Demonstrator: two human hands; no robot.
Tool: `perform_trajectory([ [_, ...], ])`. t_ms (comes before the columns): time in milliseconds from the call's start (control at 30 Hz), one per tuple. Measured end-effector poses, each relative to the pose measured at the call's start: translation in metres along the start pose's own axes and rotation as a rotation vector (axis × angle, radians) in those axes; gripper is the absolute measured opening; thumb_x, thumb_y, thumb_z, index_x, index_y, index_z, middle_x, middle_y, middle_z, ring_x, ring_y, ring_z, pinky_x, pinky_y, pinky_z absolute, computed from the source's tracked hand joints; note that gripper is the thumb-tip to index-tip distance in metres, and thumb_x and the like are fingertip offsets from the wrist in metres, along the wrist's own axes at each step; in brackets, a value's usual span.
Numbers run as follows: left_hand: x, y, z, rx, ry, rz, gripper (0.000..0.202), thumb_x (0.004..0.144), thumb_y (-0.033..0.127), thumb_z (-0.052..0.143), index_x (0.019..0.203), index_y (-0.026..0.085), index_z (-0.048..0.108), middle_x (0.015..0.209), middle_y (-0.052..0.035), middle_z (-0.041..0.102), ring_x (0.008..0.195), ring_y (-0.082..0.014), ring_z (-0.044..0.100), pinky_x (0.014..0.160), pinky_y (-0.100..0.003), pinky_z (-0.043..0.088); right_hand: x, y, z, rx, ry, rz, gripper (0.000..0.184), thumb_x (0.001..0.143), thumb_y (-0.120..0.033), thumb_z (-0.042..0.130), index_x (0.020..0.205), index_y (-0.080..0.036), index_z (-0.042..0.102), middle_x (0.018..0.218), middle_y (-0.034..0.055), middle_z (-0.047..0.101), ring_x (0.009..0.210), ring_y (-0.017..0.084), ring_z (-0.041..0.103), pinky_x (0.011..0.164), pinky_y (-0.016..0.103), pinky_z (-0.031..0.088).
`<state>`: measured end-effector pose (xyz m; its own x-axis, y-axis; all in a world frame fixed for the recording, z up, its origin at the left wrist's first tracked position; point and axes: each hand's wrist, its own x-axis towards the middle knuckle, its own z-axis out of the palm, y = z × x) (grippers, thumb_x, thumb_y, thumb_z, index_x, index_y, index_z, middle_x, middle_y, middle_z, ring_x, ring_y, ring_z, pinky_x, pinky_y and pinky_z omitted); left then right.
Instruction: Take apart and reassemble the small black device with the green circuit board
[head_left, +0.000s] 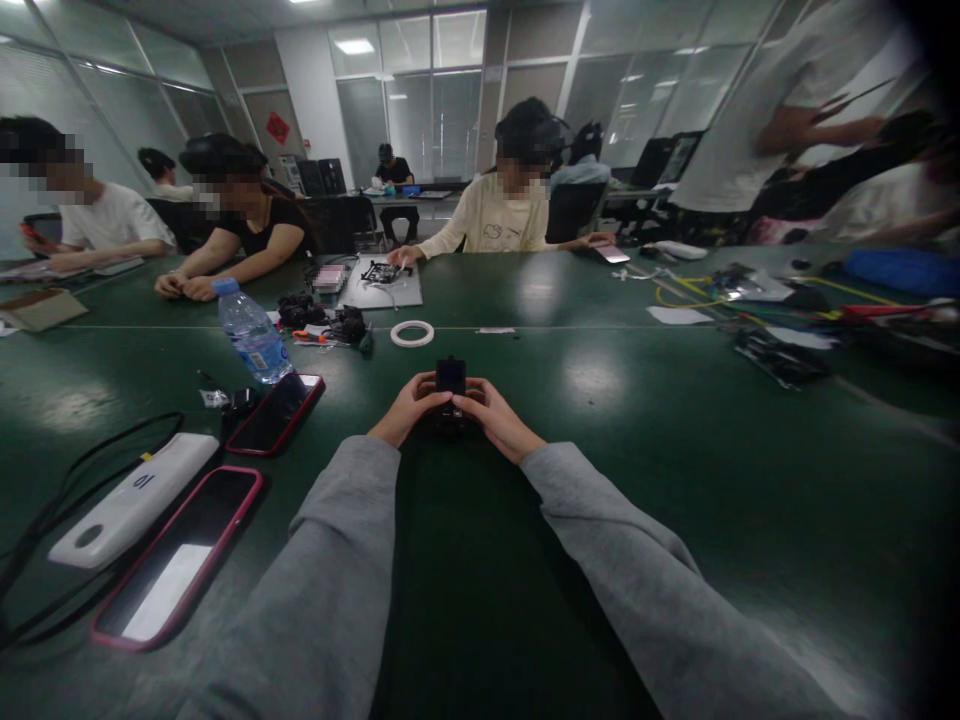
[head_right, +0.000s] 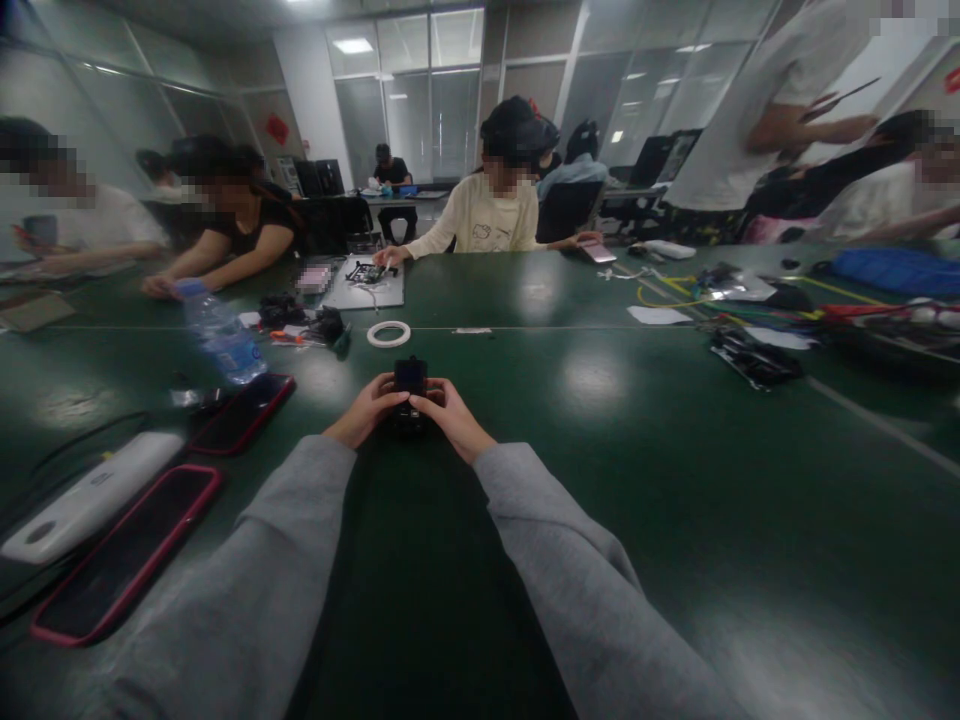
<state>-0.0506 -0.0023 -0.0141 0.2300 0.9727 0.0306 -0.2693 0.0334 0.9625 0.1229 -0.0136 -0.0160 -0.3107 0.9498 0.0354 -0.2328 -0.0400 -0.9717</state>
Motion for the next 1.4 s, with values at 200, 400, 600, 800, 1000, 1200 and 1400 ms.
perform_trajectory([
  [200,0.0,0.0,0.001,0.002,0.017,0.006,0.052,0.066,0.026,0.078,0.112,0.017,0.056,0.109,-0.0091,0.065,0.105,-0.0226,0.059,0.095,-0.039,0.041,-0.002,-0.003,0.002,-0.008,0.009,0.012,0.052,0.069,-0.039,0.076,0.11,-0.022,0.048,0.102,0.0036,0.06,0.101,0.018,0.057,0.095,0.037,0.043],
  [400,0.003,-0.002,-0.001,-0.108,0.057,-0.036,0.042,0.071,0.036,0.073,0.106,0.018,0.059,0.1,-0.0046,0.066,0.092,-0.0181,0.061,0.086,-0.034,0.044,-0.001,-0.002,0.002,0.002,0.01,0.004,0.052,0.069,-0.039,0.076,0.111,-0.022,0.049,0.101,0.0029,0.06,0.1,0.018,0.057,0.094,0.036,0.043],
  [600,0.005,-0.003,-0.003,-0.09,0.038,-0.033,0.04,0.074,0.046,0.068,0.103,0.019,0.061,0.099,-0.0046,0.066,0.091,-0.0174,0.06,0.077,-0.029,0.043,-0.001,-0.001,0.001,0.023,0.024,0.012,0.052,0.069,-0.037,0.076,0.111,-0.022,0.051,0.103,0.0034,0.059,0.102,0.018,0.057,0.094,0.035,0.043],
  [800,0.008,-0.006,-0.006,-0.11,0.072,-0.054,0.039,0.072,0.048,0.07,0.099,0.02,0.063,0.093,-0.0024,0.066,0.082,-0.0147,0.06,0.072,-0.026,0.042,-0.001,-0.004,0.003,0.058,0.039,0.029,0.05,0.069,-0.036,0.077,0.111,-0.021,0.054,0.102,0.0037,0.06,0.098,0.016,0.058,0.091,0.031,0.046],
  [1000,0.008,-0.006,-0.008,-0.135,0.048,-0.072,0.047,0.073,0.052,0.068,0.105,0.018,0.063,0.093,-0.0052,0.066,0.083,-0.0147,0.061,0.074,-0.027,0.044,0.001,-0.003,0.001,0.142,0.034,0.06,0.046,0.071,-0.038,0.076,0.11,-0.022,0.058,0.105,0.0036,0.063,0.095,0.016,0.061,0.085,0.029,0.049],
  [1200,0.01,-0.005,-0.007,-0.155,0.084,-0.097,0.044,0.074,0.05,0.068,0.101,0.015,0.063,0.09,-0.0062,0.066,0.077,-0.0125,0.061,0.071,-0.026,0.047,0.003,-0.004,-0.003,0.228,0.038,0.105,0.044,0.07,-0.041,0.076,0.105,-0.019,0.062,0.102,0.0044,0.066,0.092,0.018,0.063,0.081,0.029,0.051],
  [1400,0.011,-0.005,0.001,-0.176,0.168,-0.092,0.039,0.075,0.046,0.07,0.098,0.016,0.063,0.091,-0.005,0.066,0.077,-0.0121,0.061,0.076,-0.027,0.046,0.003,-0.005,-0.003,0.25,0.031,0.096,0.039,0.072,-0.045,0.074,0.098,-0.018,0.065,0.1,0.004,0.067,0.09,0.018,0.062,0.079,0.029,0.051],
])
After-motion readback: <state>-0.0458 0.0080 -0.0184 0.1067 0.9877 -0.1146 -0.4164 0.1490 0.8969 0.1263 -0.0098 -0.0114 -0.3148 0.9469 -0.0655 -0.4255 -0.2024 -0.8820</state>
